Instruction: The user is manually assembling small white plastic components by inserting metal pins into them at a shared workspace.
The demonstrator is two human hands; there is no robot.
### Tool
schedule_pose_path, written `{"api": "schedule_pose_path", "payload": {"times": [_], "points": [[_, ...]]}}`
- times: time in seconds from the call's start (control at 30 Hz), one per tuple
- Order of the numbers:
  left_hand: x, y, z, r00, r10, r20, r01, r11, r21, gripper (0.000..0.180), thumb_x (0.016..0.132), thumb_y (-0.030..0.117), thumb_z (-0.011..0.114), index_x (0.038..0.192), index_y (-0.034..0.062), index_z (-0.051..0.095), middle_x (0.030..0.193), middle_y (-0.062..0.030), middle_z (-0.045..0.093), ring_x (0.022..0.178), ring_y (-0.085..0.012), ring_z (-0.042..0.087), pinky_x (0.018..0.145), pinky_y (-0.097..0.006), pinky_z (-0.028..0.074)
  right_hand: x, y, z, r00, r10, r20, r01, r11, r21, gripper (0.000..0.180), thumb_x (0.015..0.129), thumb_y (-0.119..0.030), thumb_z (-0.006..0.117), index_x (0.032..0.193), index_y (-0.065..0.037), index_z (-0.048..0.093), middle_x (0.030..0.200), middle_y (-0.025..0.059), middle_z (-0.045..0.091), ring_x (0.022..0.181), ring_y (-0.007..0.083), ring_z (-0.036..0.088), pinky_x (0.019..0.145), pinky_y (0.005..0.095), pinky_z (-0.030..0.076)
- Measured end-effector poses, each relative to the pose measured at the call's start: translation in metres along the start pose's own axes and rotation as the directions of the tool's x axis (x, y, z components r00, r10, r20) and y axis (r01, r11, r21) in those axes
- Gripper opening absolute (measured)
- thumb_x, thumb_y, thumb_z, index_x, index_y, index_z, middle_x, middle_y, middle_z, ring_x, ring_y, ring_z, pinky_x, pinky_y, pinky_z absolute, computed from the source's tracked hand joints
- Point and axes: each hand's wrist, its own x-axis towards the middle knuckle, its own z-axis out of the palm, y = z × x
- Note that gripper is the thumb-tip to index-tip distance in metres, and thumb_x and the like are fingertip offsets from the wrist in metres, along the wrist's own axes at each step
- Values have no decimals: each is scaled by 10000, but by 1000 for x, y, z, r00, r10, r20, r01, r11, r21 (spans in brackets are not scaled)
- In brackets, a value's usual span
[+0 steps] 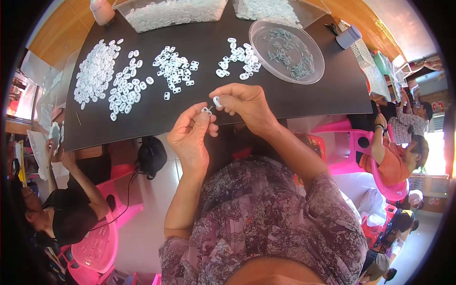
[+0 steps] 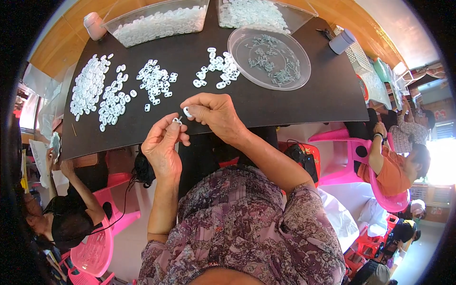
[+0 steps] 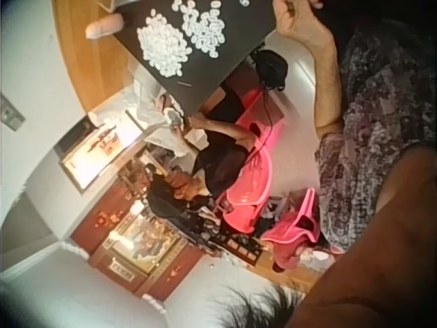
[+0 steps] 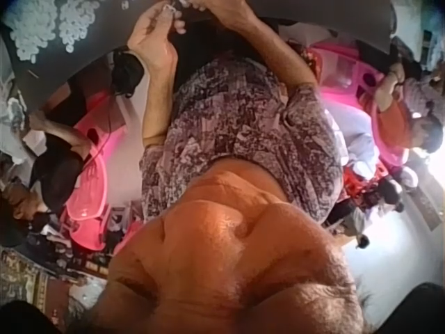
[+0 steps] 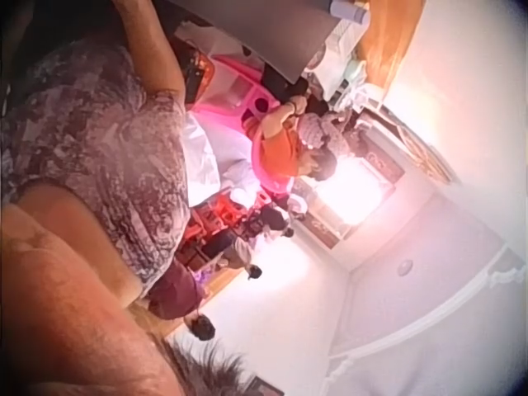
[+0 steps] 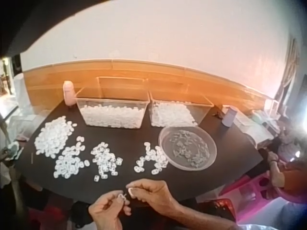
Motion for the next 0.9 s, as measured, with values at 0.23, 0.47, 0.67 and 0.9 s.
{"api": "schedule_pose_path", "payload": {"times": [0.23, 0.47, 0.67, 0.9], "points": [[-3, 1, 4, 1000, 10, -7, -9, 999, 37, 206, 842, 4, 591, 1038, -62, 592, 774, -101, 623, 594, -119, 579, 503, -217, 461, 0, -2, 0, 1000, 5, -9, -5, 1000, 10, 163, 830, -80, 597, 954, 13, 648, 780, 32, 629, 696, 58, 548, 596, 189, 422], [-3, -2, 4, 1000, 11, -22, -9, 997, 82, 162, 833, -5, 594, 982, -65, 614, 750, -105, 634, 571, -126, 582, 486, -215, 457, 1, 3, -1, 1000, 11, 4, -11, 1000, 3, 163, 827, -75, 604, 955, 16, 649, 768, 30, 629, 680, 54, 540, 579, 188, 416], [-3, -6, 4, 999, 14, -40, -9, 992, 128, 146, 833, -12, 589, 968, -58, 621, 746, -98, 638, 566, -110, 580, 478, -203, 454, 0, 3, 2, 998, -59, -9, 59, 997, -42, 154, 827, -79, 607, 946, 2, 662, 757, 14, 633, 657, 41, 528, 564, 184, 414], [-3, -6, 4, 999, 24, -38, -18, 990, 142, 144, 826, -21, 589, 962, -57, 622, 746, -92, 638, 566, -106, 578, 477, -197, 452, 2, 5, 2, 997, -74, -17, 72, 993, -93, 147, 826, -62, 610, 949, -3, 664, 761, 11, 633, 660, 35, 524, 572, 180, 417]]}}
